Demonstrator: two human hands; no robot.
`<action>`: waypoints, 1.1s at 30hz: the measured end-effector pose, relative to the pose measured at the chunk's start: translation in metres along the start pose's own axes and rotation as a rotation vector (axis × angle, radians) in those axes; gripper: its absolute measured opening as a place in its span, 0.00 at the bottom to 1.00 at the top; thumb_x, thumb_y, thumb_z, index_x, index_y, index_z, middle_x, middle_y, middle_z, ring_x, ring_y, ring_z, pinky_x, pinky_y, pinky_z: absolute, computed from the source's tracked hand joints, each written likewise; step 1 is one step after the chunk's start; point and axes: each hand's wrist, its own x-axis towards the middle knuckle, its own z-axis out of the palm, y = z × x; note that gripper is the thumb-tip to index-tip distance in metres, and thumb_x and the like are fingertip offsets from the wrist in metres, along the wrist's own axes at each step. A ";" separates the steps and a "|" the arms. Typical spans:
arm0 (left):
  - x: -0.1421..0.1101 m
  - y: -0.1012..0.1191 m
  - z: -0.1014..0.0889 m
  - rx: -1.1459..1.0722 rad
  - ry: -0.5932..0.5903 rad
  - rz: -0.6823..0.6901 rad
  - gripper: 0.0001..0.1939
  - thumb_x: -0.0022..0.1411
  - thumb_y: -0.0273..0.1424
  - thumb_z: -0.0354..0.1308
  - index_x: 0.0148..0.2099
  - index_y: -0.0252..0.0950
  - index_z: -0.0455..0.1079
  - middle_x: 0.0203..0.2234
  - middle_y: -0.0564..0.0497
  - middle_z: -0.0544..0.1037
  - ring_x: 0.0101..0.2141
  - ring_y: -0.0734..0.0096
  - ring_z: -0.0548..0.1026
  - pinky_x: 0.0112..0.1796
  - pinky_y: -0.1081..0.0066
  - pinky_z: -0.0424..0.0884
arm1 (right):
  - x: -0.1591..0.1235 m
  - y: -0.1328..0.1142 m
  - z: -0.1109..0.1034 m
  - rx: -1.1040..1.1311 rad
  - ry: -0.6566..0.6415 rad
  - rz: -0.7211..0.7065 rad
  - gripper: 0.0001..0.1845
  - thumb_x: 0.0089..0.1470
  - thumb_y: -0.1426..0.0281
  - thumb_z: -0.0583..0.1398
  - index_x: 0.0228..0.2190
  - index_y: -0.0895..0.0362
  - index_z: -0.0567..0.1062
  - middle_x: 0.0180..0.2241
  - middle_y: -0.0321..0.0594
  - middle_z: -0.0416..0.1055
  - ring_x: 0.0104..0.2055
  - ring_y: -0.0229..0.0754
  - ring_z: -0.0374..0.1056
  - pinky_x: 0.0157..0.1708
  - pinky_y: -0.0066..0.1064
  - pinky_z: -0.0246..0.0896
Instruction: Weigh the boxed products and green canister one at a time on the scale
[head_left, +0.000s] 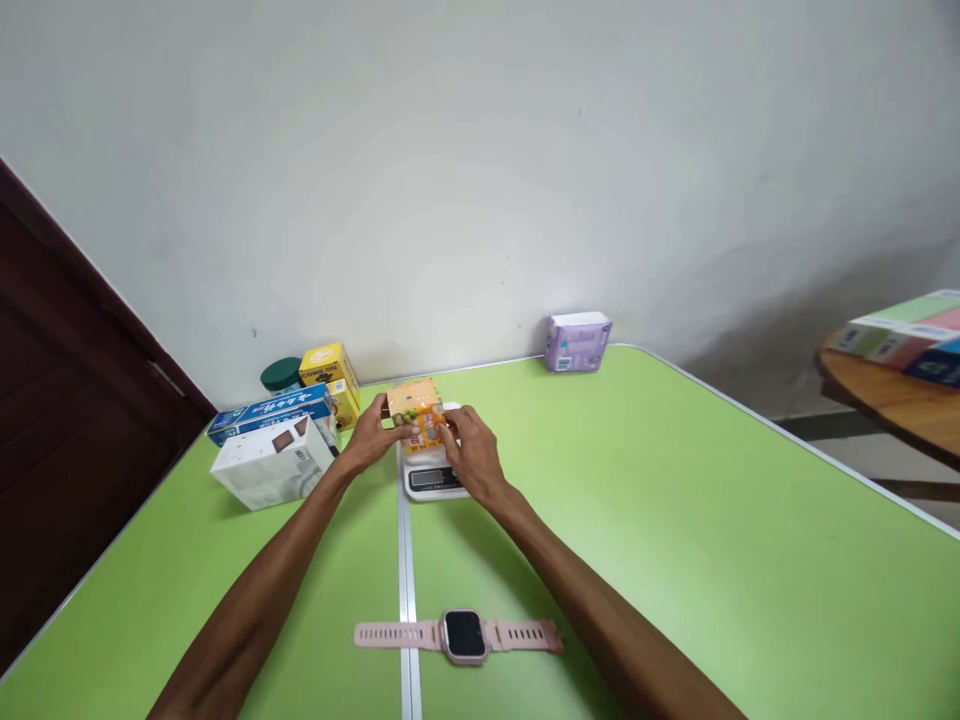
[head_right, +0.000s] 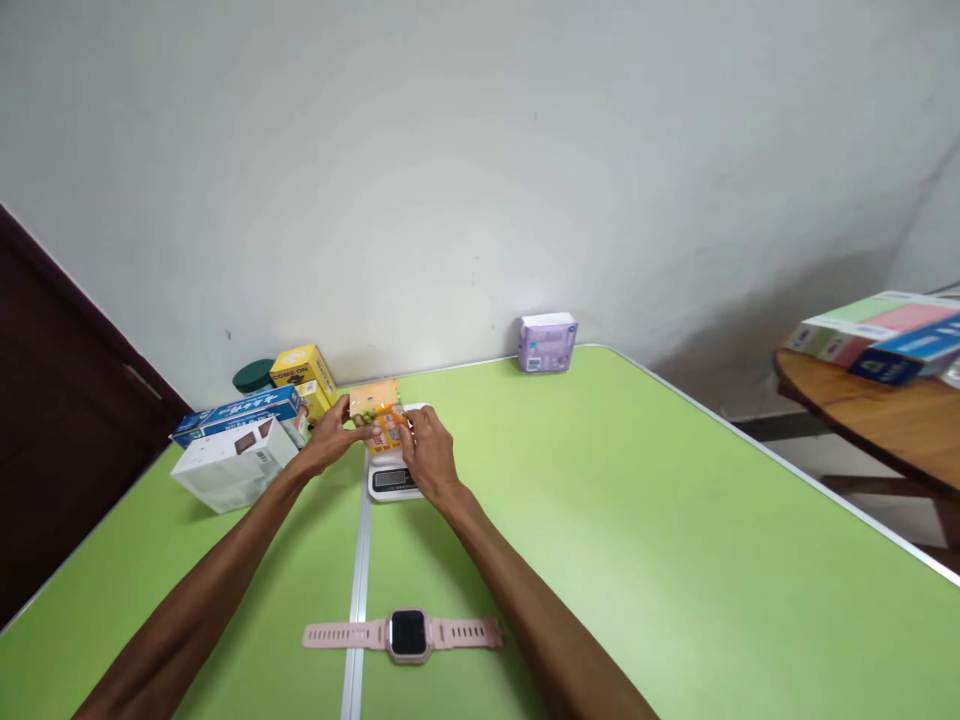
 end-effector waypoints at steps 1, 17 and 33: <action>-0.001 -0.004 -0.001 -0.006 0.001 -0.005 0.37 0.46 0.41 0.76 0.57 0.38 0.70 0.53 0.42 0.80 0.54 0.54 0.78 0.57 0.53 0.72 | -0.001 0.000 0.002 -0.012 -0.009 0.003 0.11 0.65 0.67 0.54 0.39 0.55 0.76 0.40 0.48 0.73 0.39 0.50 0.71 0.43 0.41 0.70; -0.046 -0.061 -0.009 -0.104 0.268 -0.138 0.40 0.60 0.59 0.62 0.63 0.36 0.66 0.63 0.32 0.72 0.60 0.48 0.75 0.60 0.49 0.70 | -0.037 0.056 -0.018 0.060 0.169 0.231 0.15 0.58 0.61 0.57 0.41 0.55 0.77 0.40 0.49 0.75 0.39 0.52 0.73 0.45 0.52 0.75; -0.064 -0.080 0.010 -0.048 0.424 -0.134 0.42 0.62 0.58 0.61 0.68 0.37 0.61 0.64 0.33 0.71 0.61 0.50 0.75 0.61 0.51 0.70 | -0.038 0.050 -0.019 0.103 0.210 0.184 0.25 0.62 0.58 0.56 0.55 0.57 0.75 0.56 0.55 0.73 0.56 0.55 0.71 0.57 0.56 0.69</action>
